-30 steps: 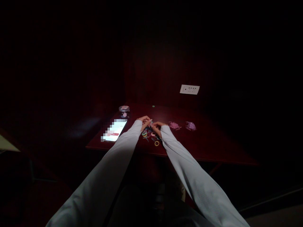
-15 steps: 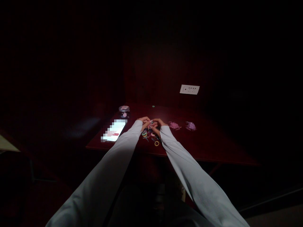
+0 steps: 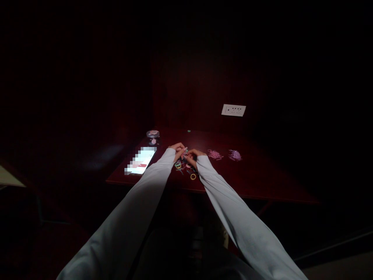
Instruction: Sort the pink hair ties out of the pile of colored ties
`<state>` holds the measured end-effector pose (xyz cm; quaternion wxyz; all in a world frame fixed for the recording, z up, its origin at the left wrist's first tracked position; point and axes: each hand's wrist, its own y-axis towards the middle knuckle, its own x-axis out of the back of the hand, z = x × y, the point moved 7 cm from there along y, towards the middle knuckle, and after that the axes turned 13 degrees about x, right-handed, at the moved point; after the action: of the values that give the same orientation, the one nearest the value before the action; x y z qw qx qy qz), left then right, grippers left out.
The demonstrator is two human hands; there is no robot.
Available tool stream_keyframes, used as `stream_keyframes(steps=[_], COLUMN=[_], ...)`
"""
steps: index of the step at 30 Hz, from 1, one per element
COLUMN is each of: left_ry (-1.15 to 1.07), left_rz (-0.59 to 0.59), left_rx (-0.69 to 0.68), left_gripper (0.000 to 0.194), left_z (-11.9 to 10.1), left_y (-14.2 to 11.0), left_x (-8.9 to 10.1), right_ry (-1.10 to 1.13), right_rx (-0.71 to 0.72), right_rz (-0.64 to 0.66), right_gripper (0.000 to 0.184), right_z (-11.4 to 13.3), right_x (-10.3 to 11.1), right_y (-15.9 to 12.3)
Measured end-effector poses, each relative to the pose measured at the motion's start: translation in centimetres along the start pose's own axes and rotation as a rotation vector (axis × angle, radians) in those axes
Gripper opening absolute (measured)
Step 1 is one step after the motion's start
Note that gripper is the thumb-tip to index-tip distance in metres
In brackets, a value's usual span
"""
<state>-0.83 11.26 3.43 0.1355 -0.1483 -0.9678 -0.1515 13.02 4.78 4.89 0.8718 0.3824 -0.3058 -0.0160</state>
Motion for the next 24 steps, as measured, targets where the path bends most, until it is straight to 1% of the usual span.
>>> stream_keyframes(steps=[3,6,8,11,16,24], left_ry=[0.070,0.125,0.148,0.167,0.167,0.166], left_rz=[-0.046,-0.063,-0.063,-0.061,-0.066,-0.103], left_rx=[-0.036,-0.068,-0.074,-0.076,-0.086,-0.070], left_gripper=[0.038,0.034,0.032,0.029,0.029,0.029], left_z=[-1.3,-2.4,-2.8,-2.9,-2.7,-3.4], left_y=[-1.0,-1.8,-2.1,-2.1,-1.8,-2.5], left_x=[0.3,0.6,0.7,0.7,0.8,1.0], right_ry=[0.010,0.024,0.032,0.032,-0.010,-0.101], right_rx=[-0.007,-0.023,-0.037,-0.037,0.008,0.096], right_rz=[0.005,0.005,0.003,-0.001,0.011,0.077], right_gripper=[0.020,0.021,0.021,0.022,0.023,0.027], right_z=[-0.1,-0.2,-0.2,-0.2,0.2,1.0], right_x=[-0.1,-0.2,-0.2,-0.2,0.1,0.2], right_y=[0.0,-0.1,-0.2,-0.2,-0.1,0.0])
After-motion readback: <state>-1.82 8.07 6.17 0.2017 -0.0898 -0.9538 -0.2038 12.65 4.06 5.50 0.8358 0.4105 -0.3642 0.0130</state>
